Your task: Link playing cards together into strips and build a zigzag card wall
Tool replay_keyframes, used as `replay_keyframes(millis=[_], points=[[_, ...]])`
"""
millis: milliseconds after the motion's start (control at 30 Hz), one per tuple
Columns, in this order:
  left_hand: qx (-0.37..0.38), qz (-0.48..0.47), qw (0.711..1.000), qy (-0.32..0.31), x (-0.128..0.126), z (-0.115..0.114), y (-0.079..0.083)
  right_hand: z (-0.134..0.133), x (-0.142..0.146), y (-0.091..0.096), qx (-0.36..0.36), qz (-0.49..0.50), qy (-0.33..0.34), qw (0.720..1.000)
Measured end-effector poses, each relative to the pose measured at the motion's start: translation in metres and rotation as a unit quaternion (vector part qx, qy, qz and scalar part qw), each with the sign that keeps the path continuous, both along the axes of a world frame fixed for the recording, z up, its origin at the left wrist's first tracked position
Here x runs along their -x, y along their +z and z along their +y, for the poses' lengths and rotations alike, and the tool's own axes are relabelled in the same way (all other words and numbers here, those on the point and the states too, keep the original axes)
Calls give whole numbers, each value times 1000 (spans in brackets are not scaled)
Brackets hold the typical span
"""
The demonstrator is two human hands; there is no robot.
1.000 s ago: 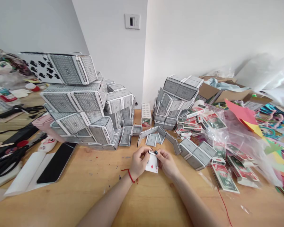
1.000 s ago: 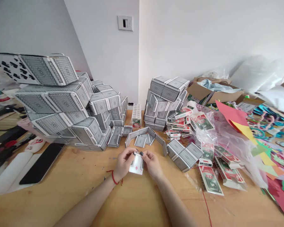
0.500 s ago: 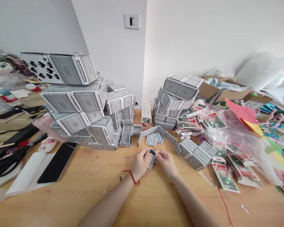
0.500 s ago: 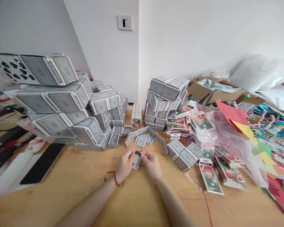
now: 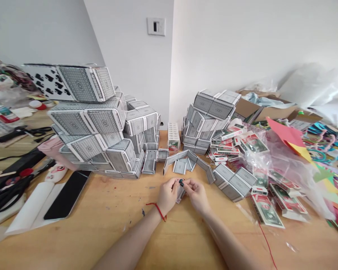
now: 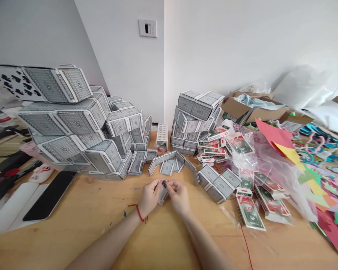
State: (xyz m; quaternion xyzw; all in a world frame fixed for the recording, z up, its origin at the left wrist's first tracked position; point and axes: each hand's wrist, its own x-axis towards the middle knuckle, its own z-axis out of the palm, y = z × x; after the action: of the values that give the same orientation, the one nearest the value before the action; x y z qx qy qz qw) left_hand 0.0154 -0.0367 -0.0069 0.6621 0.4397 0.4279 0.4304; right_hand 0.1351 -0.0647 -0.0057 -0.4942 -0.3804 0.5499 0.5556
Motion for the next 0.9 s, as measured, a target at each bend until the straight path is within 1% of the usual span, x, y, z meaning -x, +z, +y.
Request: replay_keyframes(millis=[133, 233, 367, 533, 600, 667, 767, 833, 900], points=[[-9, 11, 1000, 21, 0, 0, 3, 1, 3, -2, -17, -33, -28, 999], [-9, 24, 999, 40, 1, 1, 3, 0, 5, -2, -31, -54, -29, 998], [-5, 28, 999, 46, 1, 1, 2, -2, 7, -1, -41, -76, -37, 996], [43, -28, 998, 25, -1, 2, 3, -1, 4, 0, -41, -101, -64, 992], [58, -68, 996, 19, -2, 3, 4, 1, 0, -1, -39, -91, -79, 992], [73, -104, 992, 14, -3, 4, 3, 4, -5, -1, -41, -73, -109, 991], [89, -130, 987, 12, -4, 5, -1, 7, -11, -2, -45, -49, -140, 988], [90, -131, 987, 31, -4, 7, -3, 8, -13, -2, -52, -42, -137, 988], [87, -134, 986, 51, -3, 8, -5, 7, -14, 0, -64, -39, -114, 991]])
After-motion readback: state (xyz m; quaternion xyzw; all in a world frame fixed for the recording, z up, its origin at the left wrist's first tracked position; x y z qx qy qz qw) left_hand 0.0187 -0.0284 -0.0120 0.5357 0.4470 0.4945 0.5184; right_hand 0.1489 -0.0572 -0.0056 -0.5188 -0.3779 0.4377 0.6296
